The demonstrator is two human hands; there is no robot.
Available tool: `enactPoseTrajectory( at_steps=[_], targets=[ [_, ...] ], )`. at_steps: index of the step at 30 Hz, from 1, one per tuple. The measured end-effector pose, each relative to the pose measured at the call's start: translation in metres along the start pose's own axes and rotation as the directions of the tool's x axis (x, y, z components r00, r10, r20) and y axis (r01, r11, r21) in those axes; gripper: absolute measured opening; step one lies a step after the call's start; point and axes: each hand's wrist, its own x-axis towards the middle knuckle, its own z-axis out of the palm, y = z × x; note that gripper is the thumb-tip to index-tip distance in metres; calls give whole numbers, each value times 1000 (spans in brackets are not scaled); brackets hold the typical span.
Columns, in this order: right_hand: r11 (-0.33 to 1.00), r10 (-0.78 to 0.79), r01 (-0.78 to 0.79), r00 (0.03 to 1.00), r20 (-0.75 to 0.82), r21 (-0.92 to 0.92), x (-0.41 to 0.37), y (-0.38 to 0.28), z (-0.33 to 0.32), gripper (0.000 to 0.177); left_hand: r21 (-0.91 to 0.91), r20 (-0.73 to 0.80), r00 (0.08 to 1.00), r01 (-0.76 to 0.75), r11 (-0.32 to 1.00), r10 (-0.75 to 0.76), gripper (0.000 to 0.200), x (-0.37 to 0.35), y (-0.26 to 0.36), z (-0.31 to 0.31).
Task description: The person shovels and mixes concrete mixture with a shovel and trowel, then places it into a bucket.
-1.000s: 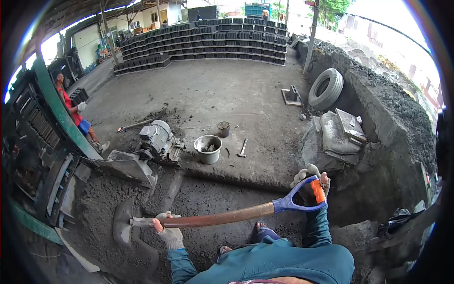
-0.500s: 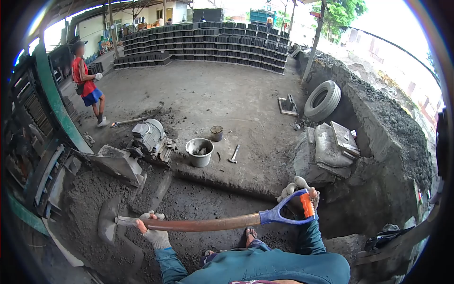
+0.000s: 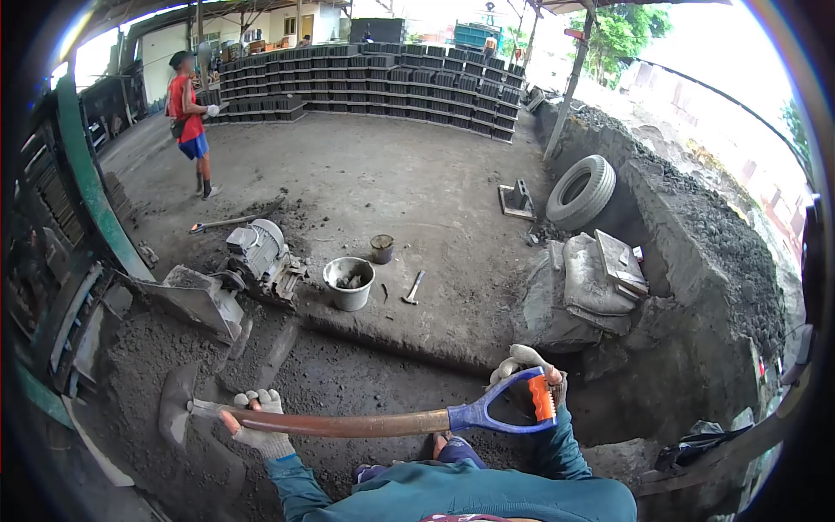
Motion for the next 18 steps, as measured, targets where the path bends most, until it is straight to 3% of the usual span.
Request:
enactPoseTrajectory(
  at_steps=[6,9,11,12,13,14,15,16,18],
  targets=[
    [1000,6,-7,1000,-30,-19,-6,-1,0,72,25,-65,998,14,1000,-12,55,-6,4,-3],
    [989,61,-75,992,-113,-125,-9,-9,8,69,-20,-98,994,38,999,-40,53,-7,0,10],
    [948,128,-207,943,-308,-241,-14,-17,6,62,-89,-125,991,32,996,-43,51,-9,-7,26],
    [904,188,-312,905,-382,-293,-14,-21,2,59,-145,-54,995,78,986,-87,50,-11,-9,25],
    [827,199,-393,874,-444,-403,-15,-22,-9,54,-156,-222,966,98,983,-131,51,-17,-11,39],
    [723,205,-465,851,-484,-511,-19,-19,-26,48,-80,-191,968,149,986,-162,52,-26,-13,38],
    [649,256,-531,827,-501,-546,-25,-16,-47,41,45,-458,886,107,993,-75,51,-31,-21,55],
    [568,296,-581,805,-514,-583,-31,-15,-73,34,-72,-424,887,170,983,-184,42,-37,-23,52],
    [563,384,-670,730,-565,-484,-39,1,-125,28,-5,-476,841,288,958,-256,33,-40,-25,34]
  ],
)
